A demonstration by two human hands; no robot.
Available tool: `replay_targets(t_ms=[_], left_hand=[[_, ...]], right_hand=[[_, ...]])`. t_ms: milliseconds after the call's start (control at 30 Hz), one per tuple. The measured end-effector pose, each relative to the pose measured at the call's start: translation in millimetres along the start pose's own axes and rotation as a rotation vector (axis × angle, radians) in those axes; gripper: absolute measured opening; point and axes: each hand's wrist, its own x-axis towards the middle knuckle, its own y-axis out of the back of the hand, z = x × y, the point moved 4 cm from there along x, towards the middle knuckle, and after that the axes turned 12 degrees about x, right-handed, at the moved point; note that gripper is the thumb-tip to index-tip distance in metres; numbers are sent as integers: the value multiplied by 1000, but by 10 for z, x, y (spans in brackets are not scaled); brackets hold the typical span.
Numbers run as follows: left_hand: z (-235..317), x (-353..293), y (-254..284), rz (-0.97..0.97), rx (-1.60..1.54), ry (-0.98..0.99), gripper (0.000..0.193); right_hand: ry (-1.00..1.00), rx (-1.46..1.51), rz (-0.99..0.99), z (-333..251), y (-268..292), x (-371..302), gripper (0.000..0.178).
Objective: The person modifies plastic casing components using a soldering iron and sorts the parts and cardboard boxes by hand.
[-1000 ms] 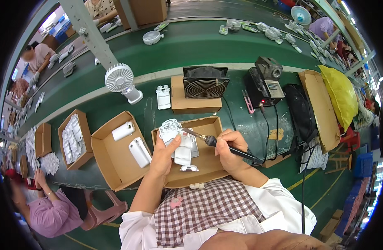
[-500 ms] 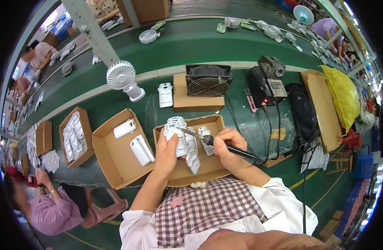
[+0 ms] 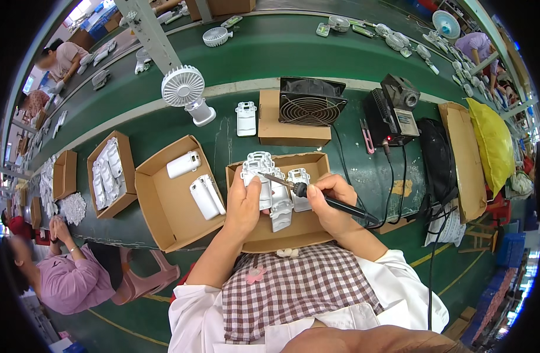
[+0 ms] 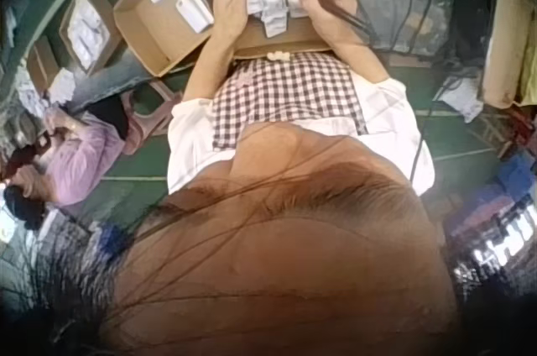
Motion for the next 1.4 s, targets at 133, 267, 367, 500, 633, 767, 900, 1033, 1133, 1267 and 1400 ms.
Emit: replay_targets(t_ms=[133,267,367,500,633,767,900,1033,1133,1267,1400], left_hand=[[11,-10,-5,-13,-62,29,26],[-12,-5,-10,18,-67,27,26],[-32,-9,-9,28,-51,28,26],[-31,-6,-7,36,-50,37,26],[-19,-8,8,-6,-47,35,26],[-130,70,48,63,116,-222,32],[-78,35,16,-55,-115,-63,35],[12,-2,-25,-87,-317,39,40],[38,-8,-16,-102,-301,29,41],[6,-7,-19,-144,-322,53,40],[1,-10,-33,-137,-298,48,40]], right_hand=[[-8,-13,6,6,-5,-6,12],[-2,8,5,29,15,6,10],[-4,-4,11,56,21,-3,10],[-19,-9,10,72,27,-2,11],[11,-26,8,90,32,-3,11],[13,-41,-1,41,18,3,11],[18,73,50,70,60,-24,10],[26,78,37,84,74,-32,10],[35,61,25,87,79,-31,11],[34,76,27,93,98,-39,11],[54,93,43,80,101,-40,10]])
